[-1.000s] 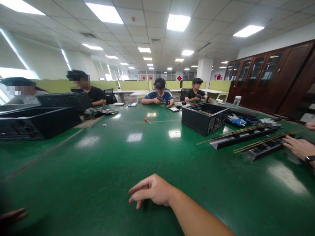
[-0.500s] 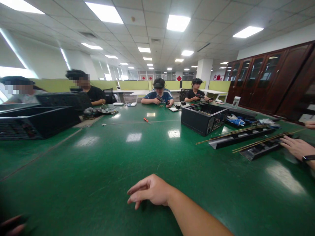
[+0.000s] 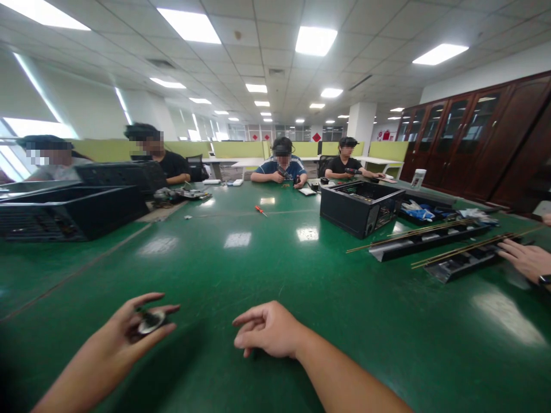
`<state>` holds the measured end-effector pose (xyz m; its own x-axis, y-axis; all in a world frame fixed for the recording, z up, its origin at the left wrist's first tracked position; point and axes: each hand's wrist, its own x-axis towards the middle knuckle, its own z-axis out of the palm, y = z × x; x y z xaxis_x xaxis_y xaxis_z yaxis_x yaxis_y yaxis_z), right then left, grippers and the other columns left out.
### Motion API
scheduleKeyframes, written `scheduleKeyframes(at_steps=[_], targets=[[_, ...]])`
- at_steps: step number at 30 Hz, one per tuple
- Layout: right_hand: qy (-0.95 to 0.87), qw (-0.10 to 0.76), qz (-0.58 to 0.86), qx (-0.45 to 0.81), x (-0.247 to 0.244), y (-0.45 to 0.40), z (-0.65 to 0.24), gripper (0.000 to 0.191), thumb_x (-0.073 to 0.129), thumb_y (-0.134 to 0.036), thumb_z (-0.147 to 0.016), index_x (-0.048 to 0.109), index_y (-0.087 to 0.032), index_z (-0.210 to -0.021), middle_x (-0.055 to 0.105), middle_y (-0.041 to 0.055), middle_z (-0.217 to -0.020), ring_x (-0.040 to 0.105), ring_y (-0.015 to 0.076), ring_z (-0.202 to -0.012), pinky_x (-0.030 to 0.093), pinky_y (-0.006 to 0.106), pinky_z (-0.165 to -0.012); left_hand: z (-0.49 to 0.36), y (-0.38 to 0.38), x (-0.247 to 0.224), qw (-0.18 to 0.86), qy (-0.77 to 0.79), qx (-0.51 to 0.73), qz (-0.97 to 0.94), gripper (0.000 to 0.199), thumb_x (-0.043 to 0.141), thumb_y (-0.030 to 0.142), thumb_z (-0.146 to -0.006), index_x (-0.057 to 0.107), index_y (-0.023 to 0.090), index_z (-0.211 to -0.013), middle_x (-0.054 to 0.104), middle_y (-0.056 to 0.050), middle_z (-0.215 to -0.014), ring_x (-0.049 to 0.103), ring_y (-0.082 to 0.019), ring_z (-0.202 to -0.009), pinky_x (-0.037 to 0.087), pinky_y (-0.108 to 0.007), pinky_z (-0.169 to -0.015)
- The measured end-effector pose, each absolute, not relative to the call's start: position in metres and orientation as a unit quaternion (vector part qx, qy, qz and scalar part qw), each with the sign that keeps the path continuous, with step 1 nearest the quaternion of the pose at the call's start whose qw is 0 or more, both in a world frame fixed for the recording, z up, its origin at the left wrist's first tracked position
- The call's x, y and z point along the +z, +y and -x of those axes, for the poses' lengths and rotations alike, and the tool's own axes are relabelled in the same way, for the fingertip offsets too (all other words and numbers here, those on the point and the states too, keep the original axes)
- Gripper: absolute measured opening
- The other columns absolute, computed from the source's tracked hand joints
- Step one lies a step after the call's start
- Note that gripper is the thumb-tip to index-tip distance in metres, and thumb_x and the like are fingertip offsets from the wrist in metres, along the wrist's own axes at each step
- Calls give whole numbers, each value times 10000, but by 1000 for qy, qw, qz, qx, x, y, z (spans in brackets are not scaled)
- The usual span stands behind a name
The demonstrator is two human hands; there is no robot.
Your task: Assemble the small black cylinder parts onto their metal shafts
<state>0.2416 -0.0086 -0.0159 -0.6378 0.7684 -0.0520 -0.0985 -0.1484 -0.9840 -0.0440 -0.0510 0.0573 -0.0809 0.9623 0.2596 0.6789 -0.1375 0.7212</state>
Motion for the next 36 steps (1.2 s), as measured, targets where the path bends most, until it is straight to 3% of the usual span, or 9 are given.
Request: scheduleKeyframes(at_steps=[3, 5, 10, 16, 19, 22, 26, 32, 36], targets=[[-584, 392, 322, 634, -15, -2, -249, 582, 787, -269, -665, 627, -120, -1205, 698, 43, -850, 617, 117, -604, 473, 259, -616, -9, -33, 46, 324, 556, 376, -667, 437, 748, 469, -717, 532, 206, -991, 742, -87, -1070, 708, -255, -986, 556, -376, -902], [-587, 440, 352, 581, -14, 4, -256, 543, 730, -271, -720, 608, -120, -1226, 667, 7, -768, 592, 112, -577, 458, 249, -587, -35, -25, 35, 344, 527, 361, -688, 377, 748, 434, -729, 564, 194, -955, 742, -76, -1014, 705, -247, -949, 555, -367, -874], [-594, 470, 421, 499, -21, 20, -265, 445, 606, -311, -819, 630, -101, -1211, 487, -66, -540, 478, 100, -489, 384, 223, -507, -51, -21, 17, 309, 523, 330, -722, 293, 734, 369, -752, 639, 204, -974, 731, -20, -937, 687, -209, -881, 522, -323, -812], [-575, 465, 426, 522, -29, 20, -258, 563, 462, -378, -918, 469, -95, -1405, 622, -12, -619, 505, 109, -468, 403, 234, -499, -40, -30, 16, 244, 536, 280, -758, 213, 718, 325, -760, 670, 229, -943, 715, 19, -869, 661, -180, -813, 482, -290, -753], [-628, 428, 428, 490, -24, 10, -256, 518, 390, -446, -977, 516, -147, -1380, 587, -29, -546, 516, 121, -470, 416, 245, -514, -40, -30, 13, 227, 523, 273, -775, 230, 731, 308, -751, 683, 245, -967, 722, 21, -892, 665, -179, -837, 484, -292, -782], [-701, 405, 402, 428, -16, -3, -255, 442, 531, -412, -925, 593, -198, -1307, 687, 14, -780, 592, 128, -634, 473, 270, -654, -40, -28, 8, 217, 506, 289, -783, 260, 744, 279, -742, 693, 254, -996, 732, 13, -937, 673, -181, -878, 490, -289, -813], [-747, 400, 374, 377, -12, -14, -252, 694, 707, -210, -736, 495, -245, -1396, 699, 29, -1079, 628, 152, -819, 491, 296, -791, -41, -28, 4, 211, 490, 306, -788, 241, 727, 280, -767, 700, 261, -1005, 735, 8, -938, 677, -174, -871, 497, -278, -795], [-677, 412, 353, 497, -18, -10, -251, 795, 626, -94, -717, 374, -210, -1462, 724, 53, -1088, 660, 163, -861, 506, 319, -826, -43, -32, 4, 212, 494, 292, -791, 270, 741, 234, -741, 702, 266, -1006, 739, 18, -944, 680, -169, -882, 496, -273, -805], [-680, 404, 364, 492, -17, -10, -251, 623, 671, -112, -682, 564, -191, -1291, 732, 51, -1052, 667, 169, -849, 508, 299, -799, -44, -31, 3, 204, 490, 290, -796, 254, 727, 238, -747, 704, 267, -998, 742, 15, -937, 685, -173, -874, 501, -272, -796]])
